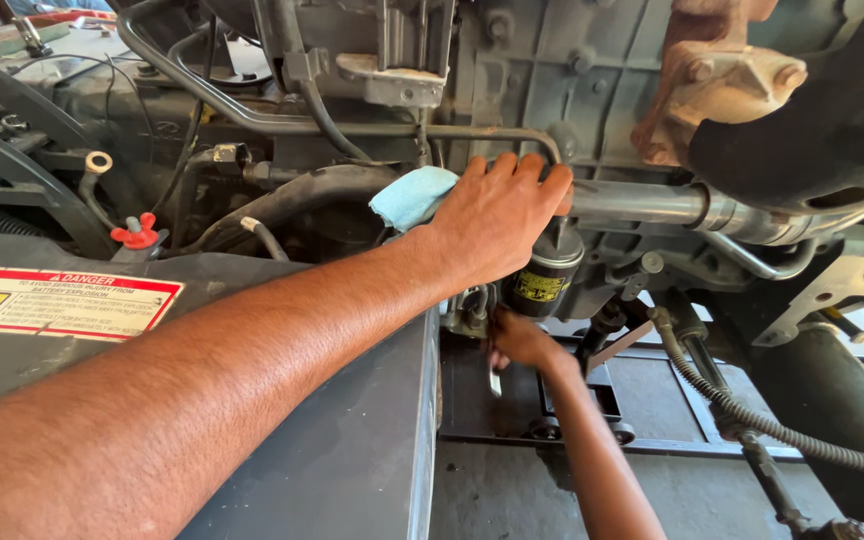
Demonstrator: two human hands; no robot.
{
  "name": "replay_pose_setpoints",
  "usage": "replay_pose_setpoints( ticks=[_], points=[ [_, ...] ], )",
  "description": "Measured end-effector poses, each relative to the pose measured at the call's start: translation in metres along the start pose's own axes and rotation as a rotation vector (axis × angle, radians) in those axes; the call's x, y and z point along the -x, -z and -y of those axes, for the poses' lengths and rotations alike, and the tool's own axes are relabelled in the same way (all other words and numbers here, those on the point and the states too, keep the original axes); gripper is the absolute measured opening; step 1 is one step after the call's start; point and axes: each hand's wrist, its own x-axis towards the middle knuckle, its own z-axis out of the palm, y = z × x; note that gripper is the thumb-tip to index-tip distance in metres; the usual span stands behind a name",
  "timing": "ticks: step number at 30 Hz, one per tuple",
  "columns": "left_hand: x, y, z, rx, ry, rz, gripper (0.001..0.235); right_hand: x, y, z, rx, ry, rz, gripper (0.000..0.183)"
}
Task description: The person installs a new oil filter onto a tractor engine, first tightening it by hand and then using a wrench to secure it. The person also wipes the area with a cloth and briefly uses a socket wrench on a nearby bolt.
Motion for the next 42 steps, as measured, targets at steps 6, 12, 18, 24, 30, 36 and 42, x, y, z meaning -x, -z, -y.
replay_pose_setpoints(
  ticks=[6,12,18,24,30,36,42],
  points=[
    [-0.002,0.003,0.001,-0.017,0.005,0.029,0.028,-0.048,-0.063,-0.053,0.064,0.229,-0.527,0.038],
    [0.001,0.004,0.0,0.019,0.002,0.024,0.026,-0.012,-0.04,-0.004,-0.002,0.08,-0.457,0.027],
    [0.0,0.007,-0.002,0.011,-0.003,0.034,0.029,0.029,0.005,0.034,-0.17,-0.105,0.027,0.026],
    [0.001,0.013,-0.004,0.017,0.002,0.054,0.029,0.053,0.039,0.061,-0.242,-0.279,0.367,0.024],
    [-0.001,0.006,-0.005,0.029,0.026,0.059,0.026,0.039,0.033,0.034,-0.189,-0.297,0.34,0.023],
    [-0.001,0.005,-0.007,0.006,0.03,0.028,0.028,-0.024,-0.04,-0.027,0.143,0.163,-0.377,0.057],
    [0.0,0.004,-0.006,0.017,0.006,-0.018,0.027,-0.021,-0.046,-0.014,0.082,0.218,-0.595,0.045]
  ],
)
